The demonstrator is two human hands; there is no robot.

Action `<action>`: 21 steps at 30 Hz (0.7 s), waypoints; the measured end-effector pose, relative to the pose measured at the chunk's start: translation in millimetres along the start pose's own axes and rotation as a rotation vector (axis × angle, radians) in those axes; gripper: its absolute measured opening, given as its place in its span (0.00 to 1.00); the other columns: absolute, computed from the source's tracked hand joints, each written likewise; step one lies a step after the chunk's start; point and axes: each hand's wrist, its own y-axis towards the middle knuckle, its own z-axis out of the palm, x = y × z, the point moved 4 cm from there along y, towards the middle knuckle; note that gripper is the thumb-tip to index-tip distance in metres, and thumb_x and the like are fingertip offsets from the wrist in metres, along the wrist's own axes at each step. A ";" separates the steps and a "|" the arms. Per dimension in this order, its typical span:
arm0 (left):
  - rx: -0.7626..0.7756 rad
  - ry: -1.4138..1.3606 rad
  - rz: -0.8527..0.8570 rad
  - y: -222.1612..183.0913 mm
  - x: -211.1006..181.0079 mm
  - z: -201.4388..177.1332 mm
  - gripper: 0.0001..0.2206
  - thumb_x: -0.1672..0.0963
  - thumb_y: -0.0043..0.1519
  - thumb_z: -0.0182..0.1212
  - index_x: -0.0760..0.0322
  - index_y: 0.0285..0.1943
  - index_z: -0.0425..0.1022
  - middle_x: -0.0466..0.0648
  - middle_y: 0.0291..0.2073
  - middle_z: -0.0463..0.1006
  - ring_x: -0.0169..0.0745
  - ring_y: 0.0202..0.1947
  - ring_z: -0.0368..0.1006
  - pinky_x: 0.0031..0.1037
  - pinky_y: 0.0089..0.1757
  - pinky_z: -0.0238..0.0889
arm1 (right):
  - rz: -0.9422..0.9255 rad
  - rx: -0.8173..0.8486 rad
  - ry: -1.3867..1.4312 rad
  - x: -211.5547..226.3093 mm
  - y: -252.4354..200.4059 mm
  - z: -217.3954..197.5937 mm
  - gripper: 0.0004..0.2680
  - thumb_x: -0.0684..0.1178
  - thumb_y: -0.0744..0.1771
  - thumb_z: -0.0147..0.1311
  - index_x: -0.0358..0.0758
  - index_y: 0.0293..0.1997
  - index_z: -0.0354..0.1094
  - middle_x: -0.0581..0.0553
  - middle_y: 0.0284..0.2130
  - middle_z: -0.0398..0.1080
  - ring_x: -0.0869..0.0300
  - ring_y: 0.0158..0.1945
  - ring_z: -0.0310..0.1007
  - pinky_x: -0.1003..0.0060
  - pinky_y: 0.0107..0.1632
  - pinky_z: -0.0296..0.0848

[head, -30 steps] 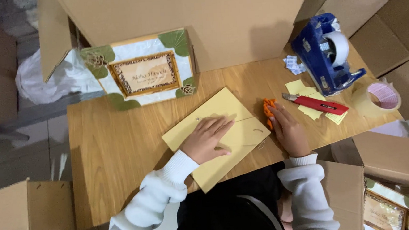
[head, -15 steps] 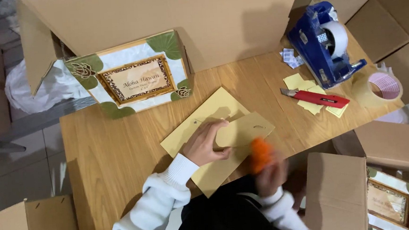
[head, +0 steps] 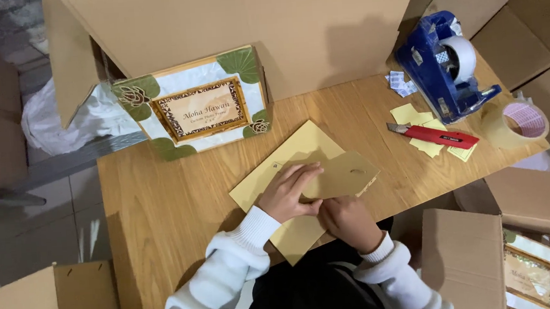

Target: Cleaning picture frames with a cloth and placing them into protective envelopes.

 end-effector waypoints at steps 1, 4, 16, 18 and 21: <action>0.004 -0.016 -0.016 -1.2 0.6 0.0 0.28 0.54 0.54 0.69 0.70 0.62 0.70 0.58 0.54 0.77 0.52 0.56 0.75 0.36 0.59 0.67 | -0.021 0.065 0.011 6.2 11.5 -9.0 0.08 0.52 0.65 0.55 0.47 0.25 0.69 0.47 0.17 0.67 0.48 0.23 0.72 0.57 0.26 0.68; 0.006 -0.045 -0.034 -3.6 2.2 1.0 0.28 0.54 0.53 0.69 0.69 0.62 0.70 0.57 0.54 0.77 0.53 0.57 0.75 0.37 0.59 0.66 | -0.044 0.135 0.016 1.3 29.1 -10.4 0.07 0.53 0.66 0.53 0.46 0.29 0.69 0.44 0.20 0.68 0.46 0.27 0.71 0.55 0.29 0.66; -0.015 0.077 0.000 -9.6 1.9 9.9 0.24 0.51 0.56 0.63 0.64 0.61 0.72 0.54 0.57 0.76 0.50 0.54 0.76 0.36 0.54 0.71 | 0.107 0.297 0.048 -66.7 84.7 27.7 0.19 0.50 0.71 0.42 0.39 0.71 0.59 0.31 0.69 0.55 0.33 0.75 0.43 0.37 0.71 0.48; -0.004 0.076 0.009 -8.0 2.5 10.4 0.25 0.51 0.56 0.62 0.63 0.62 0.72 0.53 0.57 0.76 0.49 0.53 0.77 0.35 0.53 0.72 | 0.310 0.420 0.118 -80.2 78.7 19.7 0.21 0.50 0.70 0.45 0.36 0.72 0.57 0.26 0.71 0.52 0.30 0.75 0.43 0.33 0.70 0.47; 0.013 0.103 0.013 -7.3 1.5 14.6 0.23 0.49 0.60 0.60 0.64 0.60 0.73 0.55 0.57 0.76 0.51 0.53 0.77 0.37 0.51 0.72 | 0.282 0.288 0.038 -76.5 50.0 0.2 0.16 0.52 0.68 0.48 0.39 0.62 0.61 0.33 0.59 0.56 0.36 0.65 0.51 0.39 0.62 0.54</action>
